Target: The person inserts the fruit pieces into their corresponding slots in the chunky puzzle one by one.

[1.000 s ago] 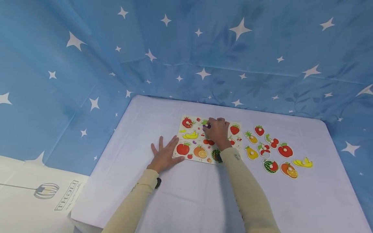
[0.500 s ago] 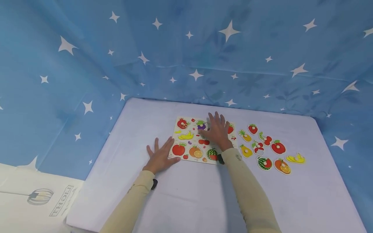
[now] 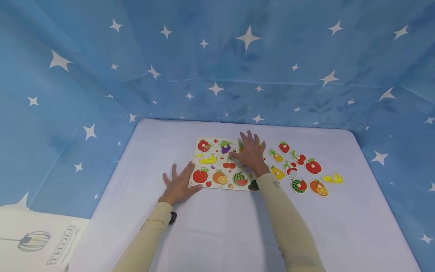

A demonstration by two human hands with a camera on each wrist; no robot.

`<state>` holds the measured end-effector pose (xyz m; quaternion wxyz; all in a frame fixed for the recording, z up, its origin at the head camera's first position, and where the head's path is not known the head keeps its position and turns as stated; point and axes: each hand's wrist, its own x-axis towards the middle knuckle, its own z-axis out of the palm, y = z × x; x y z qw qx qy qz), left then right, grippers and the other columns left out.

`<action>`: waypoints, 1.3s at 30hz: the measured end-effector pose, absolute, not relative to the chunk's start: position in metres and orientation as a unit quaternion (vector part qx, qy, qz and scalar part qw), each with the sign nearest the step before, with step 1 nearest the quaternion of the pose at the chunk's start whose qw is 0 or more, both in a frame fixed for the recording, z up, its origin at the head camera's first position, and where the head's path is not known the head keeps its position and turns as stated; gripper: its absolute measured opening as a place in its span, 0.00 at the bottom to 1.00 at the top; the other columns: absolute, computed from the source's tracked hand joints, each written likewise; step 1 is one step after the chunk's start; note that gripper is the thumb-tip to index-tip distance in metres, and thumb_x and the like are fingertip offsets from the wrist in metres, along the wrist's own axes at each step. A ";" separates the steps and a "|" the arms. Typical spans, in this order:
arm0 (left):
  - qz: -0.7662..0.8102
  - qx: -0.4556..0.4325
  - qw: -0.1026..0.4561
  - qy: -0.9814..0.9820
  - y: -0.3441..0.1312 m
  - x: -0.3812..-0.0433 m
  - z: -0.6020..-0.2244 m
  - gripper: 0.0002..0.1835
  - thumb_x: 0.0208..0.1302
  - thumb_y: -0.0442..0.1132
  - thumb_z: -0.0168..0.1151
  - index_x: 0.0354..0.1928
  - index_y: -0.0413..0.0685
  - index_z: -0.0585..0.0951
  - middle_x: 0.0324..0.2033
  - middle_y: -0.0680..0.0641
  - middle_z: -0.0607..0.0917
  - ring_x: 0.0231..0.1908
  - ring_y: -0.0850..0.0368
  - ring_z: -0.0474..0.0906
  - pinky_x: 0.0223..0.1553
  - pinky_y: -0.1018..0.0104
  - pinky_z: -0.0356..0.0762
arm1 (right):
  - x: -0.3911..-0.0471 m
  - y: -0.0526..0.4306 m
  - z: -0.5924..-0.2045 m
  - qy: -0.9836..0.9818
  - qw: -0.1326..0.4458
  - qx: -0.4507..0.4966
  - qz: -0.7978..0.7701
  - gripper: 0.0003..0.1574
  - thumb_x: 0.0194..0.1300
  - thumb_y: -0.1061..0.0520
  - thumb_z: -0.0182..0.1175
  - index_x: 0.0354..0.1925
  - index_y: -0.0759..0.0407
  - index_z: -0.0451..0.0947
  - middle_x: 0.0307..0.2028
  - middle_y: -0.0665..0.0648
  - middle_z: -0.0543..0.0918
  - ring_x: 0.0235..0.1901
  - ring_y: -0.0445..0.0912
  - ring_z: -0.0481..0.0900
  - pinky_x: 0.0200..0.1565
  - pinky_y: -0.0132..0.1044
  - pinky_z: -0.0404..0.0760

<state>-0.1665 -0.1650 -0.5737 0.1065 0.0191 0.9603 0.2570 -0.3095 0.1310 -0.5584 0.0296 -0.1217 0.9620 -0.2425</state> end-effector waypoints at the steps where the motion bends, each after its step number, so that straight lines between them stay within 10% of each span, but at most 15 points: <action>1: 0.257 0.019 0.105 0.960 -0.165 -0.166 -0.574 0.52 0.68 0.61 0.72 0.86 0.56 0.58 0.86 0.54 0.53 0.82 0.28 0.30 0.71 0.19 0.23 | -0.309 0.133 -0.557 0.962 0.029 -0.121 -0.244 0.66 0.66 0.35 0.73 0.86 0.57 0.51 0.85 0.69 0.46 0.81 0.72 0.41 0.71 0.80 0.38; 23: 0.248 0.020 0.104 0.963 -0.168 -0.169 -0.576 0.53 0.68 0.61 0.73 0.87 0.55 0.56 0.86 0.52 0.52 0.82 0.27 0.30 0.70 0.18 0.24 | -0.303 0.175 -0.552 0.957 0.036 -0.105 -0.267 0.64 0.68 0.37 0.72 0.86 0.57 0.50 0.85 0.67 0.46 0.82 0.70 0.39 0.73 0.78 0.34; 39: 0.261 0.025 0.104 0.959 -0.161 -0.163 -0.574 0.53 0.68 0.60 0.73 0.87 0.53 0.56 0.86 0.50 0.52 0.81 0.26 0.28 0.70 0.19 0.21 | -0.286 0.228 -0.553 0.954 0.011 -0.104 -0.282 0.42 0.75 0.52 0.67 0.80 0.61 0.65 0.82 0.71 0.54 0.79 0.76 0.43 0.72 0.79 0.41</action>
